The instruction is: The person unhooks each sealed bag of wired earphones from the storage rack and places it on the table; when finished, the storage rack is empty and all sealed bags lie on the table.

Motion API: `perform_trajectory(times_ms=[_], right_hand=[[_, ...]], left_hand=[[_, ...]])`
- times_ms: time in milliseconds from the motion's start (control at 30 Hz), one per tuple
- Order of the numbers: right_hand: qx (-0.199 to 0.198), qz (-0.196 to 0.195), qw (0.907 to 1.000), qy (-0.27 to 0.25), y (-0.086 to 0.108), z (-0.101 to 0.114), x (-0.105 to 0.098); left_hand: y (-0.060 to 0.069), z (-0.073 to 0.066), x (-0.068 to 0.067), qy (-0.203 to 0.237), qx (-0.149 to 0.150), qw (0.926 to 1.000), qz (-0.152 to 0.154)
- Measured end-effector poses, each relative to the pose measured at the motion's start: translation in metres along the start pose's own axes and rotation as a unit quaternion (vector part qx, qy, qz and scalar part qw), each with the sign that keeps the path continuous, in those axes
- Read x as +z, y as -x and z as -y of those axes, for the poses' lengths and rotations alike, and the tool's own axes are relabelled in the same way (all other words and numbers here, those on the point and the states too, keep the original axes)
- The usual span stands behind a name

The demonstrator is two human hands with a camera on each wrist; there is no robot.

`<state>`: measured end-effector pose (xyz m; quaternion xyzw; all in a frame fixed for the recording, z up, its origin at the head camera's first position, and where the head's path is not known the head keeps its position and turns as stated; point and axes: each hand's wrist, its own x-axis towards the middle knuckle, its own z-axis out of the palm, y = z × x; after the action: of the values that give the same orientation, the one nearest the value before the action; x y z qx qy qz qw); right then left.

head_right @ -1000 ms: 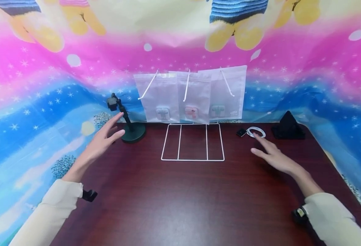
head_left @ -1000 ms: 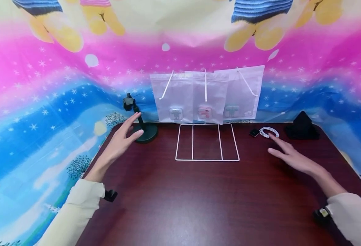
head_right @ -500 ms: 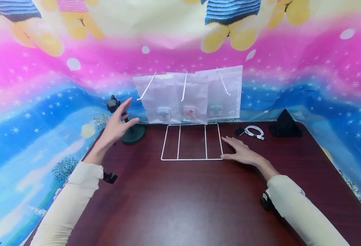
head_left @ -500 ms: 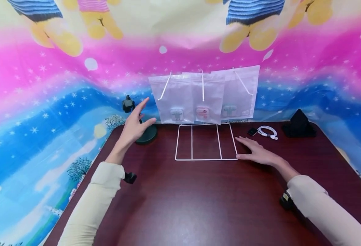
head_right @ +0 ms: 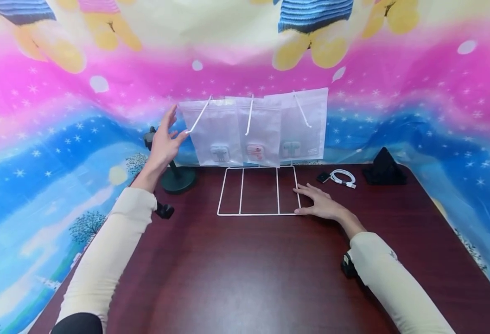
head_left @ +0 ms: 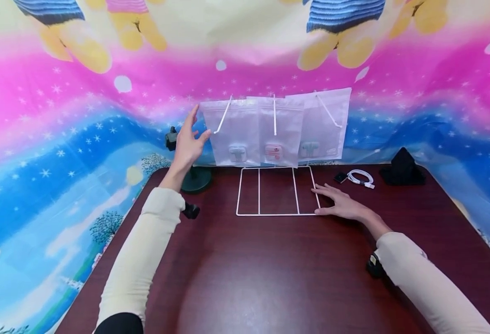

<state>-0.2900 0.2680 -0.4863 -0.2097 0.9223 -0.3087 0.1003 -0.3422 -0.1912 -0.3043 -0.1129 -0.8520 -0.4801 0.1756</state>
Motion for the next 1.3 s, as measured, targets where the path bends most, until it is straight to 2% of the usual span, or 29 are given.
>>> perform_trajectory(times_ms=[100, 300, 500, 633, 800, 1000, 1133, 1300], right_hand=[[0.007, -0.004, 1.0, -0.004, 0.001, -0.002, 0.0], [0.004, -0.011, 0.9999, -0.008, 0.0, -0.002, 0.002], [0.002, -0.018, 0.9998, -0.007, 0.0, -0.001, 0.004], [-0.002, -0.019, 0.9998, -0.004, -0.003, 0.002, 0.005], [0.004, -0.021, 0.9998, -0.006, -0.003, 0.001, 0.004], [0.001, -0.023, 0.9997, -0.005, -0.004, 0.001, 0.004], [0.005, -0.024, 0.9997, 0.001, -0.003, 0.001, 0.004], [0.002, -0.029, 0.9996, 0.003, -0.001, 0.001, 0.004]], left_hand=[[-0.01, -0.002, 0.001, 0.017, -0.018, 0.9997, 0.005], [-0.025, -0.002, 0.0, 0.042, -0.075, 0.9963, 0.004], [-0.039, -0.004, 0.0, 0.084, -0.098, 0.9916, 0.009], [-0.043, -0.002, -0.002, 0.108, -0.1, 0.9891, 0.001], [-0.043, -0.002, 0.003, 0.121, -0.098, 0.9878, -0.008], [-0.04, -0.003, 0.004, 0.112, -0.099, 0.9884, -0.024], [-0.036, -0.007, 0.004, 0.107, -0.09, 0.9898, -0.028], [-0.025, -0.011, 0.001, 0.124, -0.069, 0.9895, -0.026]])
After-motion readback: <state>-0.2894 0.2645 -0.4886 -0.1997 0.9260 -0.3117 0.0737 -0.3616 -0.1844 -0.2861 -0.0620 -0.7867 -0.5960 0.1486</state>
